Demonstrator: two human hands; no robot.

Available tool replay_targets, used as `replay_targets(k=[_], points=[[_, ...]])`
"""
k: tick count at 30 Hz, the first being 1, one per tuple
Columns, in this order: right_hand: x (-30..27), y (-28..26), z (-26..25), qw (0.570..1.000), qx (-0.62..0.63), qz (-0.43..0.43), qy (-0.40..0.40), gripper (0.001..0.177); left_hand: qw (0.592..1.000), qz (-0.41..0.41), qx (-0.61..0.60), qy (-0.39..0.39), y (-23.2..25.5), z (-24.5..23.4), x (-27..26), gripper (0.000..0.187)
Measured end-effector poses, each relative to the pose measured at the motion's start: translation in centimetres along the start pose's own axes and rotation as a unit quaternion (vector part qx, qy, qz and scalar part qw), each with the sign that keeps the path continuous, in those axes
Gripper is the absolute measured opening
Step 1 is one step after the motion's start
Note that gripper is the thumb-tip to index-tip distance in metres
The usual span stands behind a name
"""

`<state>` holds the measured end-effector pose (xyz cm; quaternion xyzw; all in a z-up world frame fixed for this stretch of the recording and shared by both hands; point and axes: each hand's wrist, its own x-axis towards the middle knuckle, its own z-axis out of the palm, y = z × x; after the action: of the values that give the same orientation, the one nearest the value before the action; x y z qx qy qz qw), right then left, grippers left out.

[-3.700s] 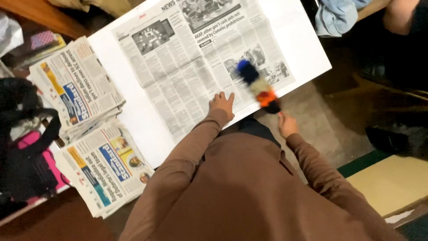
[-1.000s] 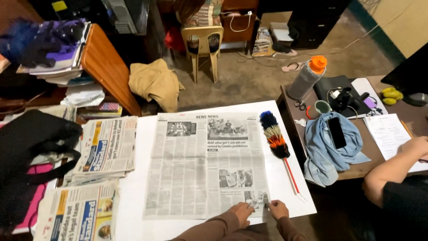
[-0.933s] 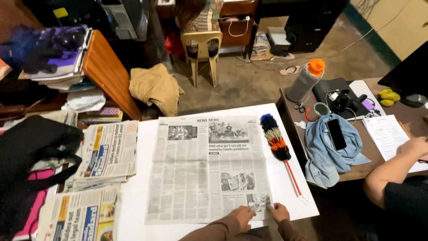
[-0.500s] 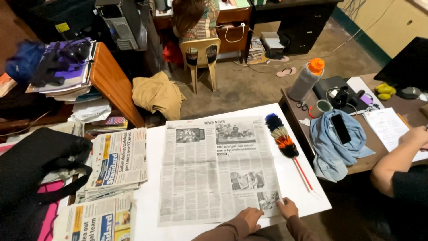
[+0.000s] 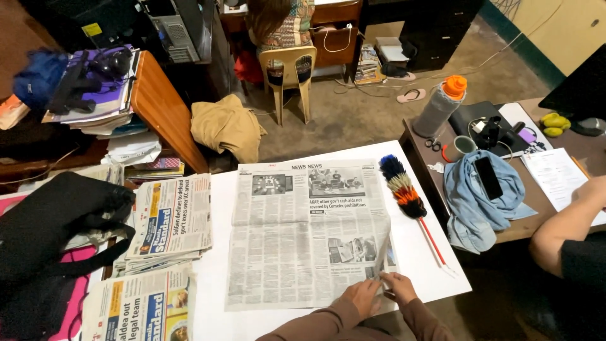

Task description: Dusting and organizing stacks of newspapers on a desk.

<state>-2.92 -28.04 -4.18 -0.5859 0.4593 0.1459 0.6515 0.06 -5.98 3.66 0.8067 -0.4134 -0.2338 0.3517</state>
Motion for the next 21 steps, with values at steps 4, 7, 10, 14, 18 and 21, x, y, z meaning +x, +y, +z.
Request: replay_targets(k=[4, 7, 10, 14, 18, 21], points=[[-2.2, -2.4, 0.9, 0.997, 0.057, -0.013, -0.050, 0.028, 0.995, 0.013, -0.024, 0.096, -1.9, 2.2, 1.6, 0.039], [-2.1, -2.7, 1.4, 0.992, 0.096, -0.009, -0.077, 0.030, 0.993, -0.002, -0.019, 0.119, 1.6, -2.4, 1.3, 0.026], [-1.9, -3.0, 2.1, 0.988, 0.109, -0.038, -0.100, 0.031, 0.993, -0.034, -0.027, 0.109, 4.3, -6.0, 1.1, 0.067], [-3.6, -4.8, 3.8, 0.990, 0.079, -0.042, -0.109, 0.038, 0.969, -0.117, -0.145, 0.162, 1.0, -4.8, 2.6, 0.042], [-1.6, -3.0, 4.1, 0.979, -0.095, -0.161, -0.083, 0.047, 0.934, -0.221, -0.180, 0.215, -0.8, -7.8, 2.2, 0.033], [0.0, 0.1, 3.3, 0.862, -0.389, -0.322, -0.047, 0.060, 0.913, -0.222, -0.208, 0.273, -2.4, -10.3, 0.6, 0.033]])
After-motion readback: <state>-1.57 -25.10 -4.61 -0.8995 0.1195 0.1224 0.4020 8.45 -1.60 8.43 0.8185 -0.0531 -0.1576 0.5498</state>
